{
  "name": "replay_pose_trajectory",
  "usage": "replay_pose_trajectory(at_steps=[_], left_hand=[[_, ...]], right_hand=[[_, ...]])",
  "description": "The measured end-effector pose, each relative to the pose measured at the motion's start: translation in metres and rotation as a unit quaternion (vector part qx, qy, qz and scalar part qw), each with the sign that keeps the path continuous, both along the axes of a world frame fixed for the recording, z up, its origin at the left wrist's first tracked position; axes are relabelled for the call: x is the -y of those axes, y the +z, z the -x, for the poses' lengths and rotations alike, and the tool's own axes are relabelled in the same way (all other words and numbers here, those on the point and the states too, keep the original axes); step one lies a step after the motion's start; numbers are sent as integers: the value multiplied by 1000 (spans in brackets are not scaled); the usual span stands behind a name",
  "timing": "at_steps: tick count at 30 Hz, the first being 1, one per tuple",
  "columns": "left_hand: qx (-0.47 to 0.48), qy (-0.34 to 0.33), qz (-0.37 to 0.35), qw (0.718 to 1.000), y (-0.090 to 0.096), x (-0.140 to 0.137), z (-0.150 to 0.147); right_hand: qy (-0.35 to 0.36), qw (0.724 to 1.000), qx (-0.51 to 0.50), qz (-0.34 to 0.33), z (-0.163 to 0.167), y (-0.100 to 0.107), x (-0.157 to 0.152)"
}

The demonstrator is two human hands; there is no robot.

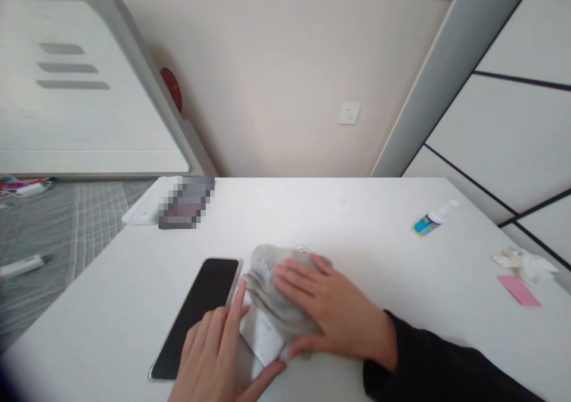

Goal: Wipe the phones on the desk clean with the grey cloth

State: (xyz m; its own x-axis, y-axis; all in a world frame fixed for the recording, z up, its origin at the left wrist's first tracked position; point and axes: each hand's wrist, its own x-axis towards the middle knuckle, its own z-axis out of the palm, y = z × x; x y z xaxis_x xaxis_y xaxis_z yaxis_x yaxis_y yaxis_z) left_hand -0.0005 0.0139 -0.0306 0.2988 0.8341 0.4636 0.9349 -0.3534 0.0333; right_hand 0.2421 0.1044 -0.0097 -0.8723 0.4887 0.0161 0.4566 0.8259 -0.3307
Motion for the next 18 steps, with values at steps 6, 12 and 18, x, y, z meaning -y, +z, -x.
replay_pose_trajectory(at_steps=[6, 12, 18], left_hand=[[-7, -3, 4, 1000, 0, 1, 3], [-5, 6, 11, 1000, 1, 2, 0], [-5, 1, 3, 1000, -1, 3, 2]], right_hand=[[45, 999, -24, 5, -3, -1, 2], [-43, 999, -5, -33, -6, -2, -6], [100, 994, -29, 34, 5, 5, 10]])
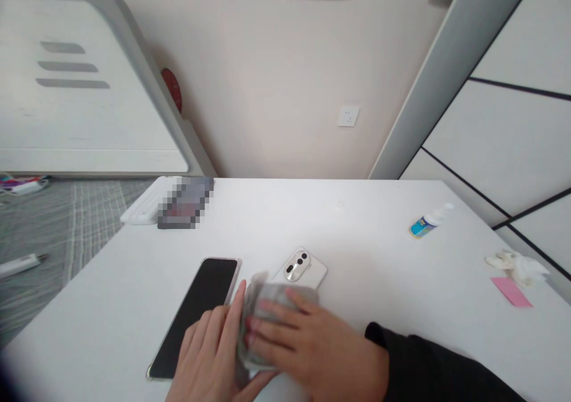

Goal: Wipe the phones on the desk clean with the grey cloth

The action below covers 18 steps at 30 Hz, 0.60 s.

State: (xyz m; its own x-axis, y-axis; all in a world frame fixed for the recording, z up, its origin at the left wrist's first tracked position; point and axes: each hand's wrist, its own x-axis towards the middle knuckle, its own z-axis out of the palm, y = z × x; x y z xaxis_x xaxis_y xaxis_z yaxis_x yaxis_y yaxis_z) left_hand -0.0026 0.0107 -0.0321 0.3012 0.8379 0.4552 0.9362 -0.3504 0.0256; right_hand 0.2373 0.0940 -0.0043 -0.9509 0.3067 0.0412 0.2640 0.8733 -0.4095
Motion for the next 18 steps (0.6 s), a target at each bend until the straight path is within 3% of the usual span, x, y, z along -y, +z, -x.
replay_pose_trajectory(at_steps=[2, 5, 7, 11, 12, 16, 18], left_hand=[[3, 3, 4, 1000, 0, 0, 1], [4, 10, 18, 1000, 0, 0, 0], [4, 11, 20, 1000, 1, 0, -1], [5, -3, -1, 1000, 2, -1, -2], [5, -4, 1, 1000, 1, -1, -2], [10, 11, 29, 999, 0, 0, -1], [11, 10, 31, 999, -1, 0, -1]], right_hand=[[5, 1000, 1, 21, 1, 1, -1], [-139, 989, 12, -38, -10, -1, -14], [-170, 983, 17, -66, -13, -3, -18], [6, 1000, 4, -6, -4, -5, -7], [14, 1000, 4, 1, -2, -5, -7], [-159, 985, 12, -61, -9, -5, -16], [-159, 985, 8, -73, -10, -4, -14]])
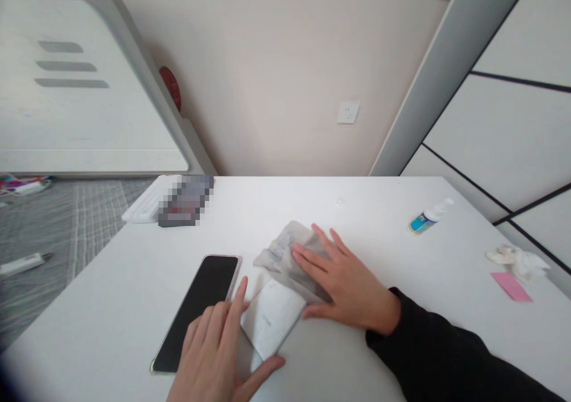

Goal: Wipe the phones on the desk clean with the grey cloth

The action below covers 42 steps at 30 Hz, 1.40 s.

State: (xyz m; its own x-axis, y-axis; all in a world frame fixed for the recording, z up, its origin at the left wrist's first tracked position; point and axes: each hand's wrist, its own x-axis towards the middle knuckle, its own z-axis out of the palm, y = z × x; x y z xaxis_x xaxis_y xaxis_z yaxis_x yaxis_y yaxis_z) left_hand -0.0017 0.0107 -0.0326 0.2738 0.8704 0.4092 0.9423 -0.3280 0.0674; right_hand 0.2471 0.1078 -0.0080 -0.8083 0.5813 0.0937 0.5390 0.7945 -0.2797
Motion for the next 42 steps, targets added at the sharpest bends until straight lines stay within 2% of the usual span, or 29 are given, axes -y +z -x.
replay_pose_trajectory(at_steps=[3, 4, 5, 8, 9, 10, 12, 14, 15, 16, 19, 20, 21, 23, 25, 26, 27, 30, 31, 32, 35, 36, 37, 38, 40, 41, 42], left_hand=[[-9, -12, -22, 1000, 0, 0, 1], [-12, -14, -28, 999, 1, 0, 2], [-13, -13, -30, 999, 1, 1, 2], [-7, -3, -14, 1000, 1, 1, 2], [-5, -2, -11, 1000, 0, 1, 2], [-5, -3, -11, 1000, -1, 0, 2], [-6, -10, -20, 1000, -2, -1, 1], [-9, -16, -29, 999, -3, -2, 1], [-10, -16, -31, 999, -3, -2, 0], [-9, -15, -31, 999, -3, -2, 0], [-5, -10, -21, 1000, -1, -2, 0], [-4, -10, -17, 1000, 0, -2, 0], [-5, -11, -14, 1000, 0, -2, 1], [-7, -16, -22, 1000, 0, -2, 2], [-9, -22, -34, 999, 0, -2, 2], [-9, -21, -34, 999, 0, -2, 2], [-7, -18, -31, 999, 0, -3, 2], [-2, -9, -16, 1000, 2, -4, 1], [-1, -9, -16, 1000, 3, -4, 1], [-1, -12, -17, 1000, 3, -4, 1], [-2, -24, -25, 999, 3, -3, -1], [-1, -24, -29, 999, 2, -2, -1], [0, -22, -29, 999, 1, -2, -2], [0, -19, -27, 999, 0, -2, -2], [-2, -6, -18, 1000, -2, -1, -2], [-4, -1, -12, 1000, -2, -1, -2], [-6, 0, -9, 1000, -2, -1, -1]], right_hand=[[154, 987, -5, 45, 6, 2, 8], [178, 982, -2, 55, 7, 2, 7], [169, 984, 1, 53, 6, 1, 4], [2, 1000, 9, -11, -5, -2, -10], [-32, 999, 11, -26, -7, -2, -12], [-30, 999, 10, -26, -7, -2, -11], [57, 998, 5, 10, -1, 0, -2], [166, 985, 5, 53, 6, 2, 7], [176, 983, 4, 59, 7, 2, 7], [157, 986, 4, 51, 5, 2, 5], [-6, 1000, 9, -26, -9, -1, -9], [-37, 998, 13, -43, -12, -1, -12], [-34, 998, 12, -45, -12, -1, -11], [56, 998, 4, -4, -6, 0, -3], [168, 985, 1, 47, 1, 2, 4], [182, 982, 4, 58, 3, 2, 5], [165, 985, 8, 55, 2, 3, 3], [7, 1000, 16, 2, -8, 4, -7], [-18, 1000, 18, -9, -10, 5, -8], [-1, 1000, 15, -4, -9, 5, -6], [160, 985, 5, 59, 1, 7, 4], [185, 980, 6, 70, 3, 7, 5], [183, 981, 5, 67, 3, 6, 3], [146, 988, 6, 51, 0, 6, 0], [28, 999, 14, -7, -7, 4, -9], [-13, 999, 17, -34, -10, 3, -11], [-20, 999, 16, -48, -10, 3, -10]])
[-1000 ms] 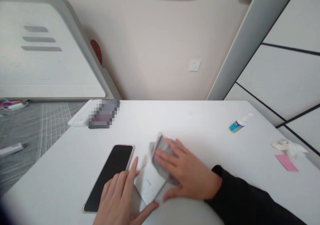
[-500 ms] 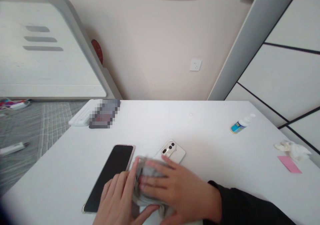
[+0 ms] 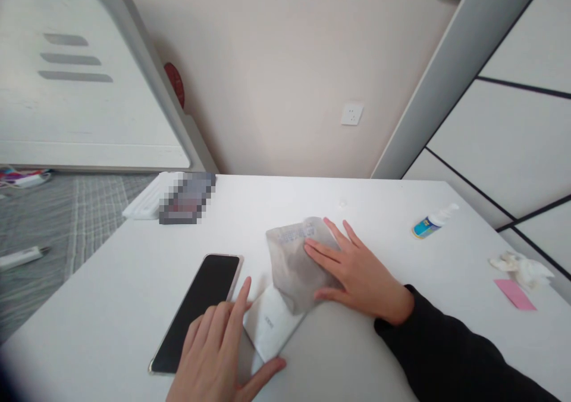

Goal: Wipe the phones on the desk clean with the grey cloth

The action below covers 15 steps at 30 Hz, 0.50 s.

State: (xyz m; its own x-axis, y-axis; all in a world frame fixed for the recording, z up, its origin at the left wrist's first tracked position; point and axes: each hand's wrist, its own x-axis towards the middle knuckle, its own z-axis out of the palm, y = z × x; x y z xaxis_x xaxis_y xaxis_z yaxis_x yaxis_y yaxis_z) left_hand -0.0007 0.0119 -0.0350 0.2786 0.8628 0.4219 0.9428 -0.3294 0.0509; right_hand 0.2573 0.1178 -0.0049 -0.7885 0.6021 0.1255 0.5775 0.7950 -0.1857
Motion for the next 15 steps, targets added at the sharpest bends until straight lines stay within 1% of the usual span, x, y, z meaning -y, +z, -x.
replay_pose_trajectory(at_steps=[1, 2, 3, 4, 5, 6, 8, 9, 10, 11, 12, 14, 15], left_hand=[[-2, -3, 0, 1000, 0, 0, 1], [-3, -7, -2, 1000, 1, 0, 2], [-4, -13, -2, 1000, 1, 0, 2], [-5, -19, -3, 1000, 2, 1, 3], [-7, -19, 0, 1000, 3, 1, 3], [-8, -18, 2, 1000, 3, 1, 2], [-4, -8, 6, 1000, 4, 1, 2], [0, -4, 7, 1000, 4, 1, 1], [4, -1, 9, 1000, 4, 1, 2], [7, -2, 9, 1000, 4, 1, 2], [10, -6, 9, 1000, 4, 1, 2], [13, -16, 10, 1000, 4, 1, 3], [13, -21, 10, 1000, 3, 1, 4]], right_hand=[[31, 1000, -5, 3, 2, 0, 3], [93, 995, -8, 24, 6, 0, 8], [164, 985, -15, 48, 10, 0, 13], [218, 973, -11, 71, 14, 0, 16], [220, 972, -10, 79, 16, -1, 16], [200, 977, -12, 76, 14, -1, 13], [91, 995, -17, 38, 6, -2, 3], [41, 999, -20, 14, 1, -2, -1], [15, 1000, -20, -1, -2, -2, -3], [19, 1000, -22, -5, -3, -1, -2], [52, 998, -23, 5, -1, -1, 2], [163, 985, -22, 43, 6, 0, 11], [204, 977, -19, 58, 9, 1, 14]])
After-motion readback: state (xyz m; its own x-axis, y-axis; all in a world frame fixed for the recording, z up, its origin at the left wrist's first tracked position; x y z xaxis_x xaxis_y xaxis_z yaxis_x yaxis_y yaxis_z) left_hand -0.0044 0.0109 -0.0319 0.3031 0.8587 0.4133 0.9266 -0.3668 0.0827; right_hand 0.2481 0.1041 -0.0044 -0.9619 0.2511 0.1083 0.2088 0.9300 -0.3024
